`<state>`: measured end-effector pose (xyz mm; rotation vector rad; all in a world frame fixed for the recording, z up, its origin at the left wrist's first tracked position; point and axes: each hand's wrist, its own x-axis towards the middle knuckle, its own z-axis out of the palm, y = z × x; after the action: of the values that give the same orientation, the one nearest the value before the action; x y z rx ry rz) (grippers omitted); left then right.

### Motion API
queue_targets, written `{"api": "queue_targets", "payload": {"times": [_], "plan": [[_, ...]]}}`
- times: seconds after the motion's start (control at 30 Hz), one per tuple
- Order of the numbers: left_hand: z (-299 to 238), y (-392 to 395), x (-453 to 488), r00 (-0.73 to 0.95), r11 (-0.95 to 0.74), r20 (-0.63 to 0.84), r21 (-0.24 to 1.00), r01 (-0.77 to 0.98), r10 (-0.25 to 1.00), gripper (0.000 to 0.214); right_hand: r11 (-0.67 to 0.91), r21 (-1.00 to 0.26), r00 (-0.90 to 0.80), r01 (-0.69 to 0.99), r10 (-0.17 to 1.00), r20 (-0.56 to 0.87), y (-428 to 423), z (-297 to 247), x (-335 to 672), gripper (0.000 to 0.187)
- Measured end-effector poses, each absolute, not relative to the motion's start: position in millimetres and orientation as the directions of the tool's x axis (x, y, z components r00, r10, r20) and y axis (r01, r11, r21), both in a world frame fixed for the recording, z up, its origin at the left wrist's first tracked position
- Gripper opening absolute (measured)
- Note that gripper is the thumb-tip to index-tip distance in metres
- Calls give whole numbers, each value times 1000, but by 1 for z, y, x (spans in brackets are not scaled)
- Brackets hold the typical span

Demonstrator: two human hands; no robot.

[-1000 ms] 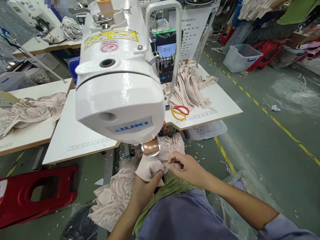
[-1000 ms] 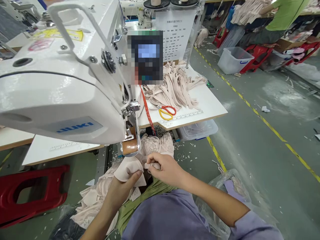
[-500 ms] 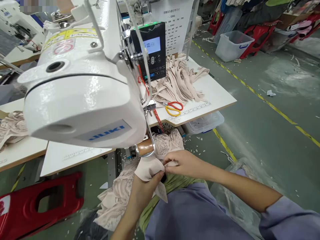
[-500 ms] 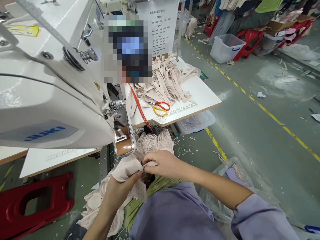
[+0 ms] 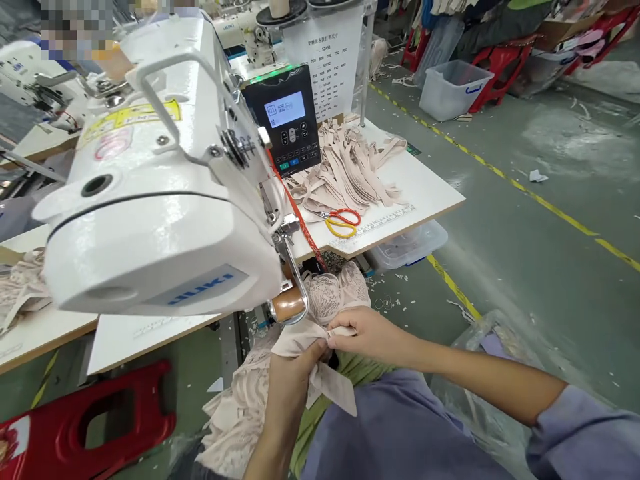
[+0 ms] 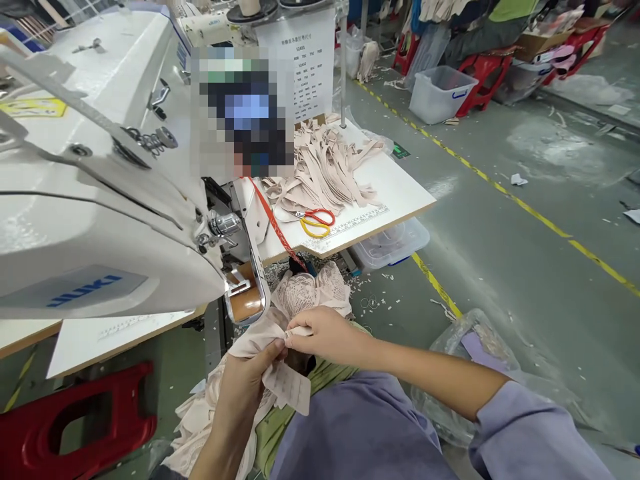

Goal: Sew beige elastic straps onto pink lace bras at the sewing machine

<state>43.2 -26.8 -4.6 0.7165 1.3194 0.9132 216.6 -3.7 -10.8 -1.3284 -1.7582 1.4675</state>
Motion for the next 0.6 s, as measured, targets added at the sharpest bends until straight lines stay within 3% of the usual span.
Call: {"api": "queue_targets", "payload": {"times": [0.1, 0.17, 0.23, 0.3, 0.43, 0.53, 0.6], "plan": [[2, -29, 50, -12, 494, -508, 844, -210, 861, 30, 164, -862, -419, 480, 906, -61, -5, 1, 214, 16], [6, -32, 47, 18, 476, -480, 864, -166, 877, 30, 198, -834, -440, 515, 896, -59, -3, 7, 214, 15], [4, -39, 37, 26, 438, -438, 892, -111, 899, 33, 103, -879, -497, 465, 852, -163, 3, 12, 215, 12], [-7, -50, 24, 0, 410, -415, 899, -152, 910, 39, -104, -929, -566, 355, 767, -302, 11, 18, 217, 12], [-34, -73, 13, -43, 296, -392, 757, -582, 919, 50, -429, -887, -625, 173, 648, -435, 31, 36, 214, 22], [-32, -81, 25, -18, 186, -314, 606, -774, 949, 78, -478, -863, -736, 166, 523, -431, 44, 55, 204, 24], [-21, -81, 29, -30, 112, -204, 648, -753, 979, 93, -387, -898, -815, 212, 437, -380, 53, 68, 197, 25]]}}
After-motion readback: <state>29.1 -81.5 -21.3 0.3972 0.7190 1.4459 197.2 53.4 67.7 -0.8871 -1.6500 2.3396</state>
